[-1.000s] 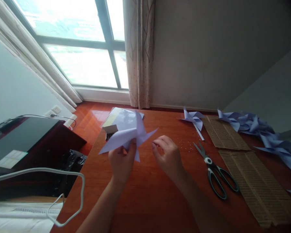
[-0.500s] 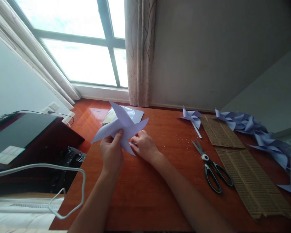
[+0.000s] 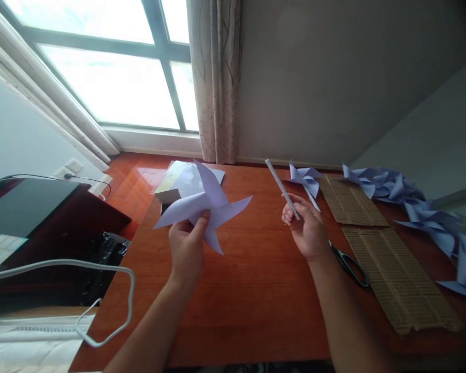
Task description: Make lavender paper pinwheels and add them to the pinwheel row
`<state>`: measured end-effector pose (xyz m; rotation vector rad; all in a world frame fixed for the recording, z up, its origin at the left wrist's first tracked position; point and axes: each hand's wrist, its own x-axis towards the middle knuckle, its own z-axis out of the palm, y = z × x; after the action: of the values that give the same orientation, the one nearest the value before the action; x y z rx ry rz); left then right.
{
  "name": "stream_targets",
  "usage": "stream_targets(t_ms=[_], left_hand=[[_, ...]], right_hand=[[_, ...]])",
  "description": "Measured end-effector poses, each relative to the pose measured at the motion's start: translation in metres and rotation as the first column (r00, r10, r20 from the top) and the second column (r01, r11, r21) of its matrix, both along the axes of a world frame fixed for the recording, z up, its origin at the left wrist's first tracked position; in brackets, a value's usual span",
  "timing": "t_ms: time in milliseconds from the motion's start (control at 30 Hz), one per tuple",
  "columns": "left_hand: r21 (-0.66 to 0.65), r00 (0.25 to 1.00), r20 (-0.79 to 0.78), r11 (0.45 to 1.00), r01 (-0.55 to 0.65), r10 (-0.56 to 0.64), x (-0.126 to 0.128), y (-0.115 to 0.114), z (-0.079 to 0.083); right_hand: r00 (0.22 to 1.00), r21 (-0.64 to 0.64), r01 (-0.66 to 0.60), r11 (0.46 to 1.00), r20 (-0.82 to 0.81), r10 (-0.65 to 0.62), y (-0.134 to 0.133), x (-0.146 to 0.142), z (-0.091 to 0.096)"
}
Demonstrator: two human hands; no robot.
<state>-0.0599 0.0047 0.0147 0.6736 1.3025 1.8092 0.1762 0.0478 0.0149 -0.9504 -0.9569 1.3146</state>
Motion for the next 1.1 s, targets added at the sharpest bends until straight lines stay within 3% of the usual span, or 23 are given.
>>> stream_targets(t_ms=[100,333,533,800,1100], left_hand=[[-0.035,0.999,-0.023,0.999,0.028,-0.028,0.003,0.0,-0.005],[-0.077,0.997,-0.065,0.996,0.037,-0.042,0.008,0.001,-0.01],[-0.1,0.993,-0.092,0.993,0.06,-0.07,0.014,-0.001,-0.012],[-0.109,0.985,-0.101,0.986,0.128,-0.139,0.02,-0.004,-0.013],[-0.105,0.974,-0.144,0.982,0.159,-0.173,0.02,-0.005,-0.015]], right_hand=[[0.987,-0.041,-0.085,0.996,-0.138,0.079,-0.008,-0.011,0.001],[0.945,-0.06,-0.323,0.945,-0.082,0.318,-0.033,-0.032,0.002],[0.883,-0.123,-0.464,0.877,-0.149,0.446,-0.042,-0.042,-0.004],[0.913,-0.125,-0.368,0.921,-0.237,0.333,-0.039,-0.043,-0.004],[0.915,-0.13,-0.37,0.92,-0.223,0.337,-0.042,-0.043,-0.005]])
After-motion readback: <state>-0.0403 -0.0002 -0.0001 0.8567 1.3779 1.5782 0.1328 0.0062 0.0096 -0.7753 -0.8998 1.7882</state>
